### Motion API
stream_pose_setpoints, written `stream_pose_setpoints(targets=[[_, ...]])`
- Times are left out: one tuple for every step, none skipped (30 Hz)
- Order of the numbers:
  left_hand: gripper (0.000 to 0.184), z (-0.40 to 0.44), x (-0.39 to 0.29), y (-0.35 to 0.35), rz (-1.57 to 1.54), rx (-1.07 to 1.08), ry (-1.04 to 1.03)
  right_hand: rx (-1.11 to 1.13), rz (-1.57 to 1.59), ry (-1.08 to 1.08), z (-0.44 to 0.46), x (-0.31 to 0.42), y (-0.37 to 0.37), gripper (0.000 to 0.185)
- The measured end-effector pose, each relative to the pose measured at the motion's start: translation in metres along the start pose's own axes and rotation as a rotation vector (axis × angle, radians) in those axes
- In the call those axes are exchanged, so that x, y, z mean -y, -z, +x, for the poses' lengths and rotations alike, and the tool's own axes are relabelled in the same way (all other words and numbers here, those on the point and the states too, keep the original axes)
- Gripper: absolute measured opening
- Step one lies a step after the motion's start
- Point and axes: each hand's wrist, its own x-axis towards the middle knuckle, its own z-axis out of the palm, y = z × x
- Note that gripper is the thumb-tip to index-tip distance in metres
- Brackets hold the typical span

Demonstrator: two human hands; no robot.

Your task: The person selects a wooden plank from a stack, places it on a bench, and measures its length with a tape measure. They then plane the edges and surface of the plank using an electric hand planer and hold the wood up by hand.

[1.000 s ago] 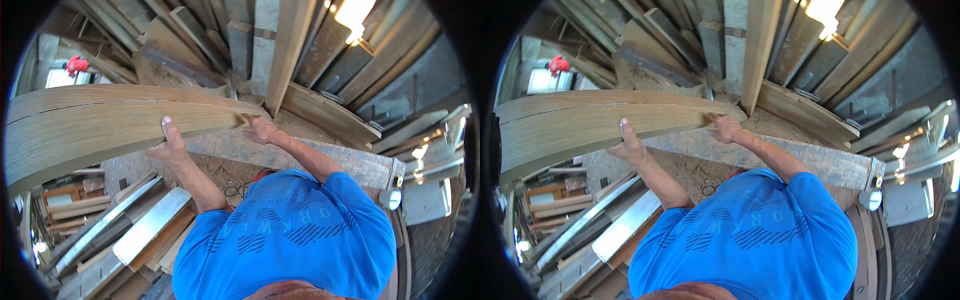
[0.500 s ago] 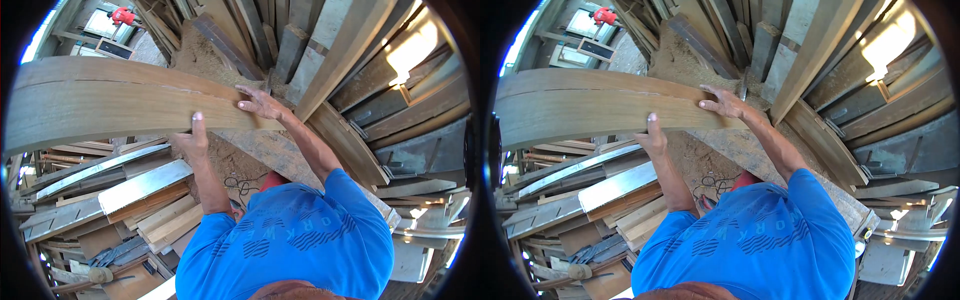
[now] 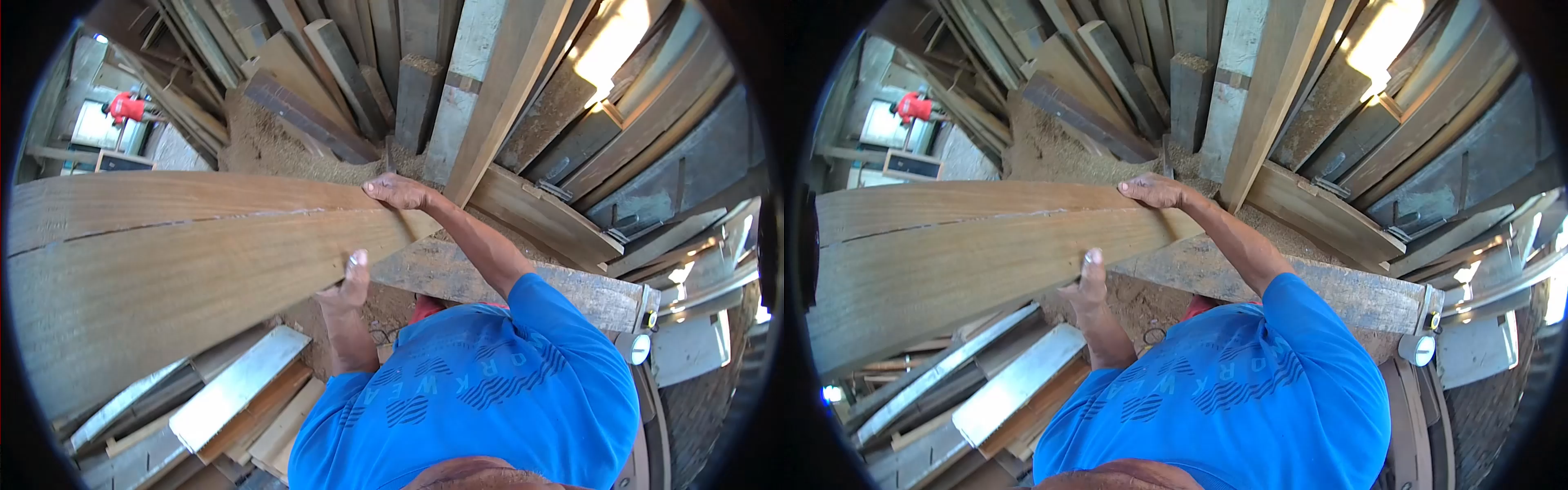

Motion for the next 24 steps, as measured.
stream_pose_setpoints(targets=[[0.051,0.011,-0.012,-0.002,-0.148,-0.009,0.108,0.002,-0.008,-0.041,0.005,0.001,0.002,0.072],[0.053,0.016,-0.017,-0.003,-0.291,-0.017,0.22,0.009,-0.011,-0.083,0.009,0.003,0.003,0.073],[0.053,0.017,-0.012,-0.002,-0.27,-0.036,0.212,0.018,-0.009,-0.122,0.014,0.004,-0.001,0.075],[0.053,0.019,-0.007,0.0,-0.249,-0.051,0.2,-0.033,0.072,-0.091,0.021,0.005,-0.01,0.079],[0.053,0.022,-0.001,0.003,-0.261,-0.063,0.208,-0.099,0.094,-0.114,0.028,0.006,-0.02,0.079],[0.053,0.025,0.004,0.006,-0.273,-0.075,0.215,-0.165,0.116,-0.137,0.035,0.015,-0.029,0.079],[0.053,0.029,0.008,0.008,-0.319,-0.091,0.243,-0.228,0.134,-0.16,0.042,0.026,-0.033,0.08],[0.053,0.033,0.011,0.013,-0.354,-0.109,0.261,-0.24,0.126,-0.182,0.048,0.033,-0.035,0.08],[0.053,0.039,0.013,0.018,-0.39,-0.128,0.279,-0.25,0.123,-0.204,0.053,0.04,-0.039,0.08],[0.054,0.047,0.013,0.025,-0.417,-0.146,0.278,-0.262,0.117,-0.222,0.059,0.048,-0.04,0.08],[0.054,0.056,0.013,0.03,-0.445,-0.166,0.276,-0.294,0.099,-0.215,0.065,0.054,-0.041,0.08],[0.056,0.061,0.016,0.039,-0.373,-0.145,0.243,-0.325,0.085,-0.215,0.067,0.06,-0.045,0.08],[0.058,0.065,0.02,0.051,-0.3,-0.122,0.216,-0.354,0.076,-0.22,0.066,0.066,-0.051,0.081],[0.06,0.07,0.02,0.06,-0.289,-0.135,0.209,-0.375,0.089,-0.233,0.065,0.071,-0.056,0.082],[0.062,0.075,0.02,0.069,-0.278,-0.149,0.202,-0.398,0.098,-0.239,0.067,0.085,-0.058,0.083],[0.063,0.086,0.016,0.075,-0.332,-0.2,0.208,-0.422,0.102,-0.239,0.069,0.098,-0.057,0.084],[0.064,0.092,0.016,0.08,-0.387,-0.25,0.215,-0.441,0.081,-0.232,0.071,0.109,-0.058,0.084],[0.067,0.095,0.019,0.089,-0.377,-0.28,0.227,-0.461,0.062,-0.226,0.071,0.12,-0.06,0.083],[0.07,0.097,0.025,0.099,-0.369,-0.311,0.235,-0.484,0.04,-0.216,0.071,0.132,-0.06,0.083],[0.073,0.1,0.029,0.107,-0.361,-0.34,0.246,-0.483,-0.007,-0.232,0.069,0.146,-0.061,0.087],[0.072,0.107,0.029,0.111,-0.428,-0.389,0.202,-0.506,-0.044,-0.234,0.069,0.152,-0.062,0.089],[0.071,0.116,0.025,0.115,-0.494,-0.437,0.159,-0.528,-0.08,-0.237,0.07,0.157,-0.065,0.091],[0.07,0.123,0.023,0.119,-0.56,-0.487,0.117,-0.548,-0.118,-0.24,0.07,0.16,-0.066,0.093],[0.07,0.127,0.025,0.125,-0.603,-0.495,0.091,-0.56,-0.166,-0.261,0.07,0.162,-0.067,0.096]])
